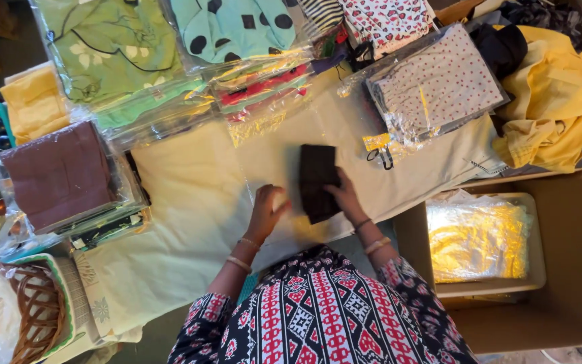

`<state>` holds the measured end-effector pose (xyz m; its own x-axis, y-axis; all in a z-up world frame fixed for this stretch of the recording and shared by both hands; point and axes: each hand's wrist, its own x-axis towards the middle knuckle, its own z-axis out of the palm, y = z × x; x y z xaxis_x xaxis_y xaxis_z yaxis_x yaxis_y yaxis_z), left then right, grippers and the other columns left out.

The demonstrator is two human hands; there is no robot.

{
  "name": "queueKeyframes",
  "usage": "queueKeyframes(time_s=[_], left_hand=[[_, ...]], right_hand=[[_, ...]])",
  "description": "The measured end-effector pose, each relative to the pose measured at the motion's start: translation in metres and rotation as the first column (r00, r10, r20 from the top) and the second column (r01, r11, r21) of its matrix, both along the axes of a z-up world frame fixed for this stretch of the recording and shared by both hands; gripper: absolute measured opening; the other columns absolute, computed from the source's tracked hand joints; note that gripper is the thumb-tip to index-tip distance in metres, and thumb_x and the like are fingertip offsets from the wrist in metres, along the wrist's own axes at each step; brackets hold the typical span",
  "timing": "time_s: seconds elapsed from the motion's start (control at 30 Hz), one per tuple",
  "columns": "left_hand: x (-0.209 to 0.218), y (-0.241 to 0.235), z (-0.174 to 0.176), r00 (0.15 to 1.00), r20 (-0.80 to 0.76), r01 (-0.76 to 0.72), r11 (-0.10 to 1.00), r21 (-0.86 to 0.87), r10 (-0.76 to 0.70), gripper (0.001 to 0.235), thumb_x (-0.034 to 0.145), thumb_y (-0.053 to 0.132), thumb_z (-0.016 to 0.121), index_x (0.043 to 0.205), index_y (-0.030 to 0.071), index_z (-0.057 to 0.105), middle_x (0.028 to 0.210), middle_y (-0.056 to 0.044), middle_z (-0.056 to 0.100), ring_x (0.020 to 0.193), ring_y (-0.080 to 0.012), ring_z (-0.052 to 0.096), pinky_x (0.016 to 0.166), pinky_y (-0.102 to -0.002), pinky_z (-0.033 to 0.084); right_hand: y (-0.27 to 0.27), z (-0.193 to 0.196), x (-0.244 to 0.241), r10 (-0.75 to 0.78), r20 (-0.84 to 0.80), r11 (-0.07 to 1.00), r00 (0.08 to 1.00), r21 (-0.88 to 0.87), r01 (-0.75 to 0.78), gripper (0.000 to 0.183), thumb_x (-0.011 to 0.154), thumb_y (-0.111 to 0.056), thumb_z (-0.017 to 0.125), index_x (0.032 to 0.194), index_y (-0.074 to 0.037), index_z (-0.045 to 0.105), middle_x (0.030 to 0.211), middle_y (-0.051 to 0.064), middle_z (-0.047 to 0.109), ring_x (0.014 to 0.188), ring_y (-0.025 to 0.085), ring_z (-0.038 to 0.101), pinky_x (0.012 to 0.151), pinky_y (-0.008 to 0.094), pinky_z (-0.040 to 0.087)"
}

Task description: The person packs various folded garments, including patterned and solid-colored items, into clear plastic bags on a table. They handle each item, place it into a bag, and seal it before moving to the next piece of clothing.

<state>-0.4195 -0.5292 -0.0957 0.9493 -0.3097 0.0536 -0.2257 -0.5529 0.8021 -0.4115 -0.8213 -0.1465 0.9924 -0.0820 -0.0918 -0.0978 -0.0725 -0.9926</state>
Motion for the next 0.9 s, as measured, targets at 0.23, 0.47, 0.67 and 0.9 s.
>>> queueKeyframes(time_s=[0.23, 0.47, 0.67, 0.9], left_hand=[[-0.035, -0.008, 0.061, 0.915, 0.250, 0.216, 0.907, 0.360, -0.317, 0.062, 0.071, 0.042, 0.077, 0.122, 0.009, 0.065, 0.138, -0.024, 0.052, 0.138, -0.0482, 0.037, 0.110, -0.068, 0.026], [-0.031, -0.005, -0.036, 0.906, 0.251, 0.178, 0.844, 0.506, -0.341, 0.030, 0.101, 0.024, 0.065, 0.128, 0.012, 0.063, 0.142, -0.012, 0.057, 0.141, -0.0340, 0.045, 0.120, -0.048, 0.036], [-0.024, -0.029, 0.071, 0.880, 0.268, 0.271, 0.879, 0.393, -0.392, 0.068, 0.077, 0.052, 0.069, 0.129, 0.008, 0.063, 0.142, -0.023, 0.049, 0.138, -0.0482, 0.035, 0.110, -0.072, 0.023], [-0.034, -0.028, 0.000, 0.909, 0.329, 0.148, 0.937, 0.318, -0.255, 0.021, 0.095, 0.032, 0.070, 0.105, 0.014, 0.071, 0.136, -0.012, 0.063, 0.144, -0.0367, 0.043, 0.123, -0.065, 0.021]], right_hand=[[-0.079, 0.101, -0.068, -0.177, -0.119, 0.975, 0.977, 0.114, 0.190, 0.061, 0.084, 0.002, 0.067, 0.143, -0.002, 0.051, 0.133, 0.009, 0.065, 0.123, 0.019, 0.060, 0.108, 0.033, 0.047], [-0.082, 0.115, -0.123, -0.196, -0.110, 0.980, 0.974, 0.020, 0.200, 0.059, 0.085, 0.004, 0.067, 0.142, -0.001, 0.053, 0.130, 0.010, 0.067, 0.122, 0.020, 0.061, 0.106, 0.032, 0.047], [-0.071, 0.114, -0.140, -0.135, -0.153, 0.923, 0.979, -0.377, 0.068, 0.062, 0.083, -0.001, 0.072, 0.142, -0.001, 0.052, 0.120, 0.018, 0.072, 0.114, 0.021, 0.069, 0.097, 0.034, 0.052], [-0.087, 0.098, -0.153, -0.208, -0.139, 0.901, 0.968, -0.412, 0.134, 0.063, 0.083, 0.000, 0.073, 0.142, -0.002, 0.052, 0.118, 0.018, 0.073, 0.110, 0.020, 0.070, 0.093, 0.034, 0.054]])
